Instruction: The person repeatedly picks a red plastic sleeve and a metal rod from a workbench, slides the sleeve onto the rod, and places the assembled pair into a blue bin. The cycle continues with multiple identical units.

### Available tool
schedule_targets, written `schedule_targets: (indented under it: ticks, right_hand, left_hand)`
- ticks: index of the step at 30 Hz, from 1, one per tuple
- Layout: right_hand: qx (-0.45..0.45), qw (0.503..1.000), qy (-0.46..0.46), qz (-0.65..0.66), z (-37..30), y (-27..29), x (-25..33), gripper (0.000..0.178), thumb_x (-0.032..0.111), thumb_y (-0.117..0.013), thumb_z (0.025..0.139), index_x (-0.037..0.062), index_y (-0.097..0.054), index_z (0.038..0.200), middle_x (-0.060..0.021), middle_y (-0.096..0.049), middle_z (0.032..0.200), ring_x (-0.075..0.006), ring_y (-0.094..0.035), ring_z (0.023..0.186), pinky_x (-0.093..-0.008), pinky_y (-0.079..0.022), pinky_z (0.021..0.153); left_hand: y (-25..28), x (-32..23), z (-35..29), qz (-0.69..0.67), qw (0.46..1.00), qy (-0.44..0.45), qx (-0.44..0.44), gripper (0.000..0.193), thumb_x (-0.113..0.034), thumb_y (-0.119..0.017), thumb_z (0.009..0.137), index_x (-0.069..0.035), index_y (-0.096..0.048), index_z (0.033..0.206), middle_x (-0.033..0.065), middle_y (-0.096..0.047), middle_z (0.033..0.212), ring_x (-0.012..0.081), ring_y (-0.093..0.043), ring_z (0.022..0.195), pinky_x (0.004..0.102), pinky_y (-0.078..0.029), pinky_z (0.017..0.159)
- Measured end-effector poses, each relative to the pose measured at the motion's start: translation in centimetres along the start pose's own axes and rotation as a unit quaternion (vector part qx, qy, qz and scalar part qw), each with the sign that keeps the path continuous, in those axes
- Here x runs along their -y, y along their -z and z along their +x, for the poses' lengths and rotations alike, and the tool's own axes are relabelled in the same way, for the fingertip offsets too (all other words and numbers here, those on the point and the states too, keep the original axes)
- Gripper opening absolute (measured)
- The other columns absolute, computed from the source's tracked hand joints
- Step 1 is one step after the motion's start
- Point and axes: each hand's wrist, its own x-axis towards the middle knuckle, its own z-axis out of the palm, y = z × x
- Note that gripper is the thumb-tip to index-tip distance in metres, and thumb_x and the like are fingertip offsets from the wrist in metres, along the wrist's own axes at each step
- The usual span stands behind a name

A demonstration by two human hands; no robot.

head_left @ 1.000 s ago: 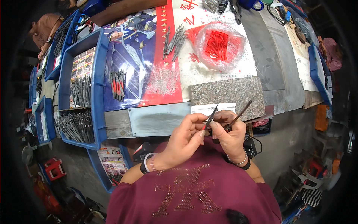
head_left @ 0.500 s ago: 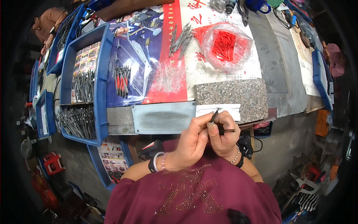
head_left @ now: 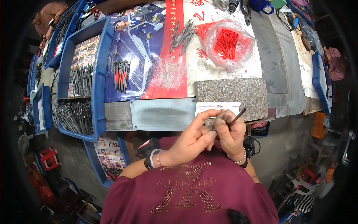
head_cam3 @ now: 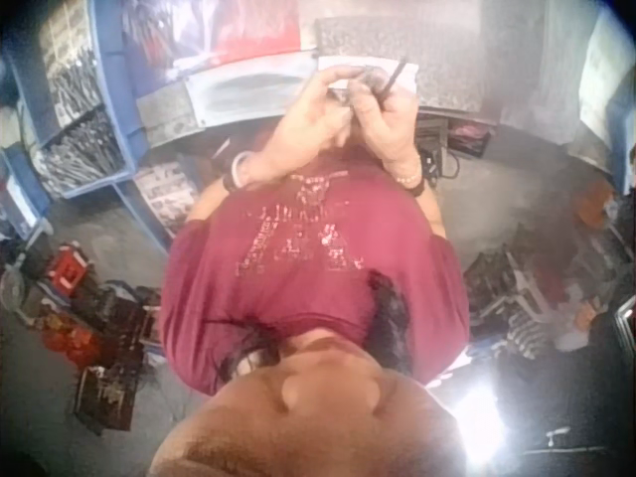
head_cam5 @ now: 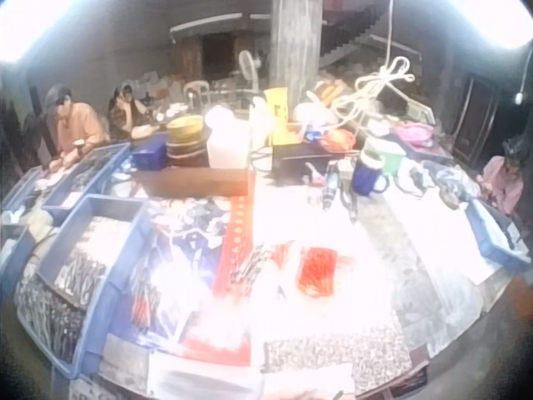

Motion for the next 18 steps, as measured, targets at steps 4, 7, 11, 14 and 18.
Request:
schedule_targets:
  ticks: [4,7,11,14,18]
  right_hand:
    - [-0.052,0.992,0.086,-0.075,-0.3,-0.8,-0.7,0.015,0.009,-0.067,0.088,0.0005,-0.055,0.083,-0.0055,-0.052,0.068,-0.0100,-0.048,0.055,-0.0244,-0.038,0.049]
    - [-0.097,0.976,0.150,-0.126,-0.5,-1.6,-1.0,0.016,0.008,-0.066,0.088,0.0012,-0.053,0.083,-0.0076,-0.050,0.068,-0.0148,-0.047,0.051,-0.0276,-0.037,0.047]
    - [-0.105,0.962,0.153,-0.201,-0.9,-2.1,-0.3,0.013,0.008,-0.060,0.092,0.0007,-0.050,0.086,-0.0080,-0.047,0.066,-0.0197,-0.047,0.049,-0.0297,-0.038,0.046]
    - [-0.077,0.985,0.068,-0.139,-1.2,-1.6,0.6,0.016,0.012,-0.054,0.097,-0.0007,-0.051,0.088,-0.0065,-0.050,0.067,-0.0135,-0.048,0.052,-0.0270,-0.040,0.049]
    - [-0.001,0.996,-0.072,0.046,-1.4,-0.2,1.0,0.021,0.016,-0.054,0.099,-0.0033,-0.059,0.094,-0.0014,-0.057,0.072,-0.0052,-0.050,0.057,-0.0204,-0.040,0.052]
  left_hand:
    - [-0.2,0.4,-0.4,0.165,0.981,-0.101,-0.031,0.044,-0.010,-0.041,0.103,-0.004,-0.027,0.144,0.0060,-0.056,0.101,0.0061,-0.052,0.077,0.0210,-0.045,0.069]
    - [0.1,0.6,-0.8,0.175,0.979,-0.105,-0.016,0.040,-0.009,-0.039,0.103,-0.003,-0.030,0.142,0.0062,-0.056,0.104,0.0061,-0.053,0.080,0.0215,-0.046,0.073]
    - [-0.1,1.5,-0.4,0.208,0.962,-0.175,-0.017,0.039,-0.006,-0.036,0.103,-0.001,-0.031,0.141,0.0084,-0.057,0.115,0.0092,-0.058,0.091,0.0221,-0.048,0.078]
    - [-0.1,1.5,-0.4,0.198,0.970,-0.138,-0.026,0.040,-0.001,-0.041,0.101,0.000,-0.032,0.140,0.0122,-0.060,0.116,0.0148,-0.064,0.094,0.0246,-0.051,0.079]
    - [-0.2,1.0,0.0,0.413,0.874,-0.242,-0.082,0.050,0.009,-0.054,0.090,0.002,-0.036,0.136,0.0147,-0.067,0.093,0.0226,-0.070,0.082,0.0302,-0.055,0.072]
